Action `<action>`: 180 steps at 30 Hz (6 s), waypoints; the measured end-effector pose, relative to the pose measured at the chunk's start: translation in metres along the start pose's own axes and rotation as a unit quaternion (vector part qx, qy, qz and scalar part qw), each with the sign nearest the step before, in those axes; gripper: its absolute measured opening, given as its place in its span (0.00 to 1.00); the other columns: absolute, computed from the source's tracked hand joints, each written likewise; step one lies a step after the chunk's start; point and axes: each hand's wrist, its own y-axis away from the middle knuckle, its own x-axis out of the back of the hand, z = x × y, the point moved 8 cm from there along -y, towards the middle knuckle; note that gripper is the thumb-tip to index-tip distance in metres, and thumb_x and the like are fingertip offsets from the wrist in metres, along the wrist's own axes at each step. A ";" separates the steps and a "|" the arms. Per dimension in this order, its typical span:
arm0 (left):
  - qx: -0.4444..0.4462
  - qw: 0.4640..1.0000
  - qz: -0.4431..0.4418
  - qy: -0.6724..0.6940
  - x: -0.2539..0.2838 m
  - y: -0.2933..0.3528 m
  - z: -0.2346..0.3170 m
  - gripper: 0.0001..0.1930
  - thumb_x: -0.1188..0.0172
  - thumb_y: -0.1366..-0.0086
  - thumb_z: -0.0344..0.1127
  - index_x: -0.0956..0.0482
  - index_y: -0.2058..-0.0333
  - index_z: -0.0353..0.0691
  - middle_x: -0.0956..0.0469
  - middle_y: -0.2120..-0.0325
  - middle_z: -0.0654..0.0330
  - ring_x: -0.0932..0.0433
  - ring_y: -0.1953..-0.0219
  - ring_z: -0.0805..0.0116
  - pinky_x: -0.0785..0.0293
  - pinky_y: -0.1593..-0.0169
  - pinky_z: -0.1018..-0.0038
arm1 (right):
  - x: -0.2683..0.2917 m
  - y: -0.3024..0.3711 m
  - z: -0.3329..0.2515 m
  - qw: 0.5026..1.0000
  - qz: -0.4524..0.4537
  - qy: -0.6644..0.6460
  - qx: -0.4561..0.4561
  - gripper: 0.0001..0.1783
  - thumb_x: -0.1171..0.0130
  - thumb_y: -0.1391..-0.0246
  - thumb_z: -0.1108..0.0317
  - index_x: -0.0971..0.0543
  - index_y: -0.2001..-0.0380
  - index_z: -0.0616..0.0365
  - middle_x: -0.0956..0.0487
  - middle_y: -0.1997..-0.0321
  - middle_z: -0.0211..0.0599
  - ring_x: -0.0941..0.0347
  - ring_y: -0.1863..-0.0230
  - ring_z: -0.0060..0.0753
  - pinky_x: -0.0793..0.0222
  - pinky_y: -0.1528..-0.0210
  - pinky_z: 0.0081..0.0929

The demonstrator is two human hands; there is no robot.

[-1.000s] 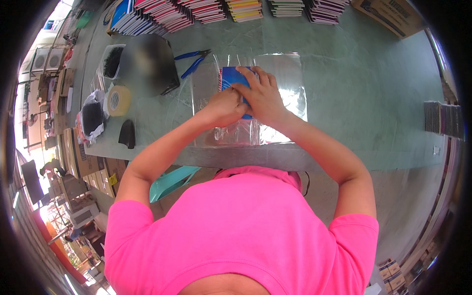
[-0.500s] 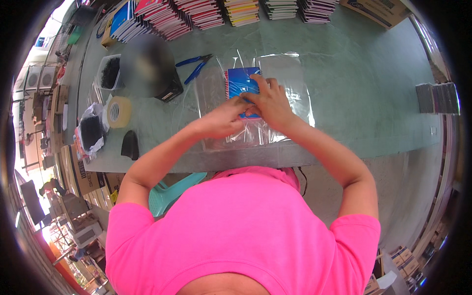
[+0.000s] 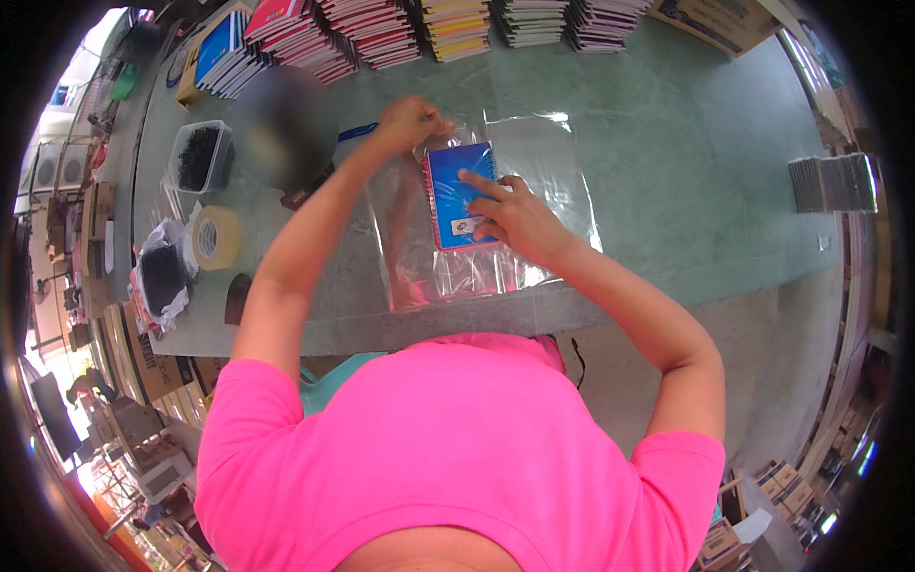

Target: The person selects several spiral-bound notebooks from various color-coded stacks and places them together into a clear plastic sleeve, securing the package with tape.

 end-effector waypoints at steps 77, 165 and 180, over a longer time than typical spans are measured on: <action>0.061 0.907 0.207 0.361 -0.026 0.123 0.071 0.48 0.21 0.69 0.35 0.39 0.47 0.36 0.30 0.52 0.56 0.31 0.49 0.70 0.33 0.47 0.72 | 0.016 0.001 0.045 0.921 0.134 -0.348 -0.116 0.44 0.33 0.60 0.45 0.36 0.46 0.61 0.29 0.51 0.45 0.33 0.49 0.29 0.36 0.49 0.27; -0.258 0.836 0.395 -0.280 -0.009 0.188 0.152 0.11 0.40 0.53 0.35 0.22 0.68 0.42 0.26 0.65 0.65 0.29 0.58 0.65 0.36 0.56 0.64 | 0.046 -0.003 -0.030 0.984 0.087 -0.019 0.154 0.17 0.44 0.51 0.73 0.23 0.56 0.58 0.27 0.47 0.37 0.37 0.40 0.41 0.44 0.37 0.39; 0.245 0.835 0.446 0.209 0.112 0.225 -0.094 0.14 0.34 0.50 0.41 0.20 0.76 0.33 0.22 0.79 0.60 0.29 0.81 0.71 0.35 0.75 0.72 | 0.042 -0.007 -0.026 0.978 0.164 -0.017 0.125 0.14 0.41 0.52 0.75 0.20 0.59 0.57 0.24 0.50 0.36 0.34 0.42 0.38 0.44 0.38 0.38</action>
